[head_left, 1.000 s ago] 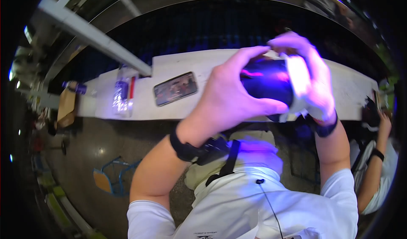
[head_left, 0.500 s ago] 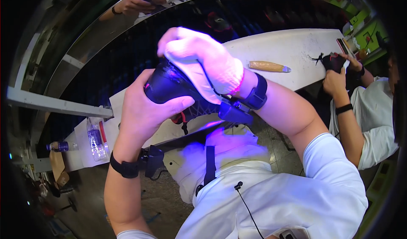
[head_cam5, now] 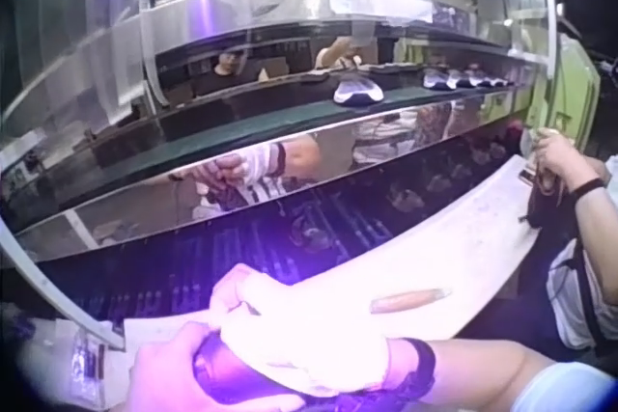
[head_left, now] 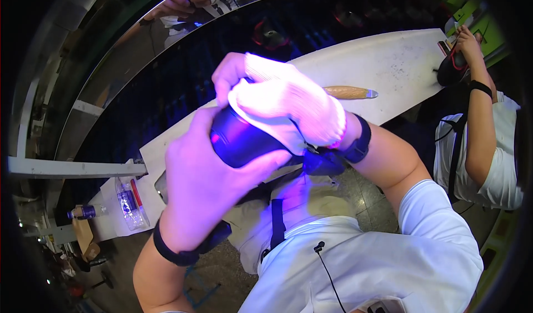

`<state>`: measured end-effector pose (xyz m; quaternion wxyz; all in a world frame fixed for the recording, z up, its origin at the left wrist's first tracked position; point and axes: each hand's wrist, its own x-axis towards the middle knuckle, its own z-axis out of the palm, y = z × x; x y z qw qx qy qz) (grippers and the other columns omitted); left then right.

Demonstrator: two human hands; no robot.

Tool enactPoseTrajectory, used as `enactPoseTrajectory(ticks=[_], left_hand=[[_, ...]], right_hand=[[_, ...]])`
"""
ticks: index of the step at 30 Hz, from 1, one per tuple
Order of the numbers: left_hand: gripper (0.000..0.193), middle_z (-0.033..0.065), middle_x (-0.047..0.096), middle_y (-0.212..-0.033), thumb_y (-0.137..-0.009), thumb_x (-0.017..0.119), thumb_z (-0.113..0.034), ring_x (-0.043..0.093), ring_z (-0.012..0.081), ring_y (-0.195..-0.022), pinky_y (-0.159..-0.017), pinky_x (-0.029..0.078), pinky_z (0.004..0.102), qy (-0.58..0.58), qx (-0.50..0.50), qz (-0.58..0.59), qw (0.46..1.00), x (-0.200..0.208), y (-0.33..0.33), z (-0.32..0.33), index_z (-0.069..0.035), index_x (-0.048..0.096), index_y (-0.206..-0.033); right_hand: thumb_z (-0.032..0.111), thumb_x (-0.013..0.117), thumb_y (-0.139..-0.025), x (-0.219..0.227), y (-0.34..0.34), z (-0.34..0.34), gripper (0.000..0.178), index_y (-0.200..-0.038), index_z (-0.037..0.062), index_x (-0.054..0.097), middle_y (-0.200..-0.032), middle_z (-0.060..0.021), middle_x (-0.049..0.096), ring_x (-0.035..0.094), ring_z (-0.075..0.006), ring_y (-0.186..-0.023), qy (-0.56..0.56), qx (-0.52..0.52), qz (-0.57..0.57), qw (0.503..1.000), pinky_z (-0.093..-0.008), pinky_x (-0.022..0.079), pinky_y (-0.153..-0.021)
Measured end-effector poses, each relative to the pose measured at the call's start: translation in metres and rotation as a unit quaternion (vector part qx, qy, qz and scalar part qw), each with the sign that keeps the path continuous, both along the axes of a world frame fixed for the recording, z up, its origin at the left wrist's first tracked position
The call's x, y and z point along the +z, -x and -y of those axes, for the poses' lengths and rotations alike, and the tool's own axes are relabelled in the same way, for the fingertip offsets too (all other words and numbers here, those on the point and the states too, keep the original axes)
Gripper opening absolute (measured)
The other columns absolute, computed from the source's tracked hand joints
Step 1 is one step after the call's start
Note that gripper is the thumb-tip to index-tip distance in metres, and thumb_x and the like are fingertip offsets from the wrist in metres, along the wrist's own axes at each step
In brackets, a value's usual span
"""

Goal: Inspecting and cleaning shoes on a production line in a shoe factory.

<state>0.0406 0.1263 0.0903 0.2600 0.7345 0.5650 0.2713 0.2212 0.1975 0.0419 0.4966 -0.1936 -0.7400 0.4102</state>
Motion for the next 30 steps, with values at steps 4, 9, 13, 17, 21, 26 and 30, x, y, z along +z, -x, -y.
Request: enactPoseTrajectory(ticks=[4, 9, 13, 17, 21, 26, 30], left_hand=[[0.082, 0.0135, 0.076, -0.098, -0.064, 0.102, -0.045, 0.078, 0.0238, -0.085, -0.077, 0.063, 0.0367, -0.096, -0.047, -0.086, 0.990, 0.001, -0.019, 0.011, 0.000, 0.064, -0.122], [0.092, 0.0157, 0.075, -0.100, -0.062, 0.100, -0.054, 0.078, 0.0281, -0.078, -0.068, 0.062, 0.0361, -0.157, -0.113, -0.148, 0.970, 0.002, -0.045, 0.031, 0.000, 0.062, -0.127], [0.091, 0.0140, 0.073, -0.096, -0.067, 0.097, -0.056, 0.075, 0.0262, -0.072, -0.063, 0.060, 0.0351, -0.195, -0.146, -0.194, 0.950, -0.008, -0.056, 0.052, 0.003, 0.062, -0.127], [0.091, 0.0130, 0.072, -0.095, -0.069, 0.095, -0.058, 0.073, 0.0261, -0.069, -0.059, 0.058, 0.0342, -0.290, -0.184, -0.215, 0.914, -0.019, -0.057, 0.058, 0.006, 0.062, -0.125], [0.057, 0.0207, 0.072, -0.111, -0.080, 0.085, -0.037, 0.074, 0.0331, -0.088, -0.067, 0.061, 0.0360, -0.283, -0.288, -0.182, 0.896, 0.001, -0.015, 0.043, 0.000, 0.070, -0.121], [0.127, 0.0301, 0.030, -0.163, -0.053, 0.094, -0.071, 0.044, 0.0451, -0.145, -0.115, 0.043, 0.0498, 0.024, -0.165, 0.171, 0.971, -0.018, 0.039, 0.095, -0.008, 0.047, -0.151], [0.079, 0.0284, 0.029, -0.165, -0.070, 0.098, -0.027, 0.047, 0.0359, -0.142, -0.119, 0.039, 0.0454, 0.053, 0.121, 0.148, 0.980, -0.074, 0.054, 0.155, -0.005, 0.051, -0.131]], right_hand=[[0.012, 0.061, -0.094, 0.003, -0.026, 0.017, 0.020, -0.112, 0.0032, 0.063, -0.112, -0.0099, 0.064, 0.066, -0.0220, -0.102, 0.046, 0.025, -0.019, 0.998, -0.0355, 0.053, -0.089], [0.053, 0.058, -0.092, 0.003, -0.060, 0.049, 0.069, -0.139, 0.0023, 0.056, -0.142, -0.0180, 0.056, 0.049, -0.0315, -0.139, 0.086, 0.028, -0.019, 0.996, -0.0427, 0.038, -0.113], [0.059, 0.057, -0.099, 0.001, -0.083, 0.075, 0.071, -0.142, 0.0033, 0.056, -0.148, -0.0212, 0.059, 0.045, -0.0390, -0.149, 0.063, 0.028, 0.028, 0.997, -0.0517, 0.033, -0.121], [0.060, 0.054, -0.103, 0.007, -0.099, 0.104, 0.073, -0.141, -0.0015, 0.057, -0.149, -0.0250, 0.058, 0.045, -0.0464, -0.148, -0.030, 0.002, 0.157, 0.987, -0.0549, 0.030, -0.124], [0.057, 0.067, -0.093, -0.003, -0.090, 0.137, 0.088, -0.150, -0.0077, 0.048, -0.155, -0.0301, 0.050, 0.047, -0.0490, -0.146, -0.072, -0.011, 0.203, 0.977, -0.0552, 0.035, -0.121], [0.058, 0.089, -0.067, -0.058, -0.031, 0.141, 0.116, -0.152, -0.0074, 0.046, -0.154, -0.0293, 0.052, 0.052, -0.0488, -0.141, 0.040, -0.175, 0.219, 0.959, -0.0558, 0.039, -0.120], [0.054, 0.090, -0.069, -0.075, 0.002, 0.149, 0.110, -0.151, -0.0062, 0.048, -0.149, -0.0287, 0.056, 0.056, -0.0453, -0.137, -0.054, -0.156, 0.245, 0.955, -0.0536, 0.041, -0.119]])
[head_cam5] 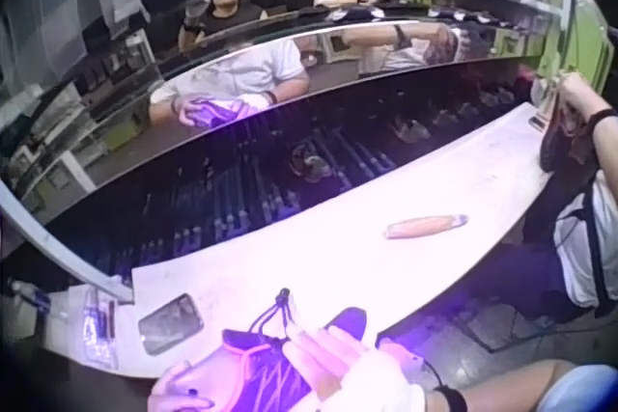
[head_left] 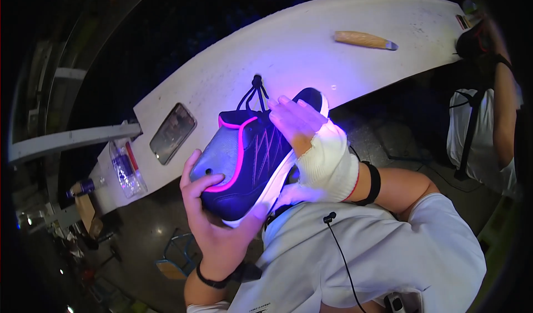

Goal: Inspecting and cleaning shoes on a production line in a shoe factory.

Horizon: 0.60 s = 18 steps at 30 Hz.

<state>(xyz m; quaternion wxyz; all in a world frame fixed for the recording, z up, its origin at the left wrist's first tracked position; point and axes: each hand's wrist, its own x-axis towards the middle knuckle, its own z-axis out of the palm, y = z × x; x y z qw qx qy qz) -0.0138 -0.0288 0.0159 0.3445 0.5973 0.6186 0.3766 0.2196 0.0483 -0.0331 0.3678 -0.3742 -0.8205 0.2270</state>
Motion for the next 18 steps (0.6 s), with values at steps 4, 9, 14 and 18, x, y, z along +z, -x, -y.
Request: enactPoseTrajectory(ticks=[4, 9, 14, 18], left_hand=[[0.062, 0.0269, 0.037, -0.161, -0.071, 0.088, -0.008, 0.050, 0.0307, -0.138, -0.117, 0.040, 0.0422, 0.002, 0.072, 0.111, 0.991, -0.027, 0.013, 0.004, -0.007, 0.054, -0.123], [0.061, 0.0230, 0.041, -0.160, -0.064, 0.089, -0.005, 0.054, 0.0289, -0.134, -0.115, 0.042, 0.0419, 0.028, 0.077, 0.085, 0.993, -0.021, 0.016, -0.011, -0.009, 0.056, -0.116], [0.069, 0.0224, 0.048, -0.155, -0.058, 0.094, -0.008, 0.054, 0.0303, -0.135, -0.115, 0.042, 0.0423, 0.066, 0.111, -0.035, 0.991, -0.019, 0.011, -0.018, -0.010, 0.055, -0.115], [0.067, 0.0030, 0.051, -0.115, -0.063, 0.089, -0.014, 0.052, 0.0179, -0.109, -0.103, 0.041, 0.0312, 0.033, 0.120, -0.047, 0.991, -0.022, 0.008, -0.022, -0.008, 0.056, -0.121]], right_hand=[[0.051, 0.089, -0.072, -0.005, -0.012, -0.011, 0.094, -0.142, -0.0029, 0.060, -0.144, -0.0250, 0.062, 0.060, -0.0416, -0.134, 0.009, 0.031, 0.002, 0.999, -0.0500, 0.045, -0.115], [0.055, 0.090, -0.069, -0.028, -0.028, -0.025, 0.093, -0.140, 0.0008, 0.064, -0.142, -0.0278, 0.060, 0.058, -0.0441, -0.132, 0.106, -0.088, 0.103, 0.985, -0.0488, 0.044, -0.114], [0.052, 0.089, -0.073, -0.034, -0.029, -0.017, 0.097, -0.148, 0.0004, 0.055, -0.162, -0.0293, 0.033, 0.042, -0.0504, -0.143, 0.235, -0.066, 0.005, 0.970, -0.0535, 0.041, -0.116], [0.051, 0.089, -0.073, -0.035, -0.033, -0.015, 0.096, -0.147, -0.0002, 0.056, -0.155, -0.0273, 0.040, 0.041, -0.0480, -0.143, 0.233, -0.053, -0.032, 0.970, -0.0533, 0.038, -0.117]])
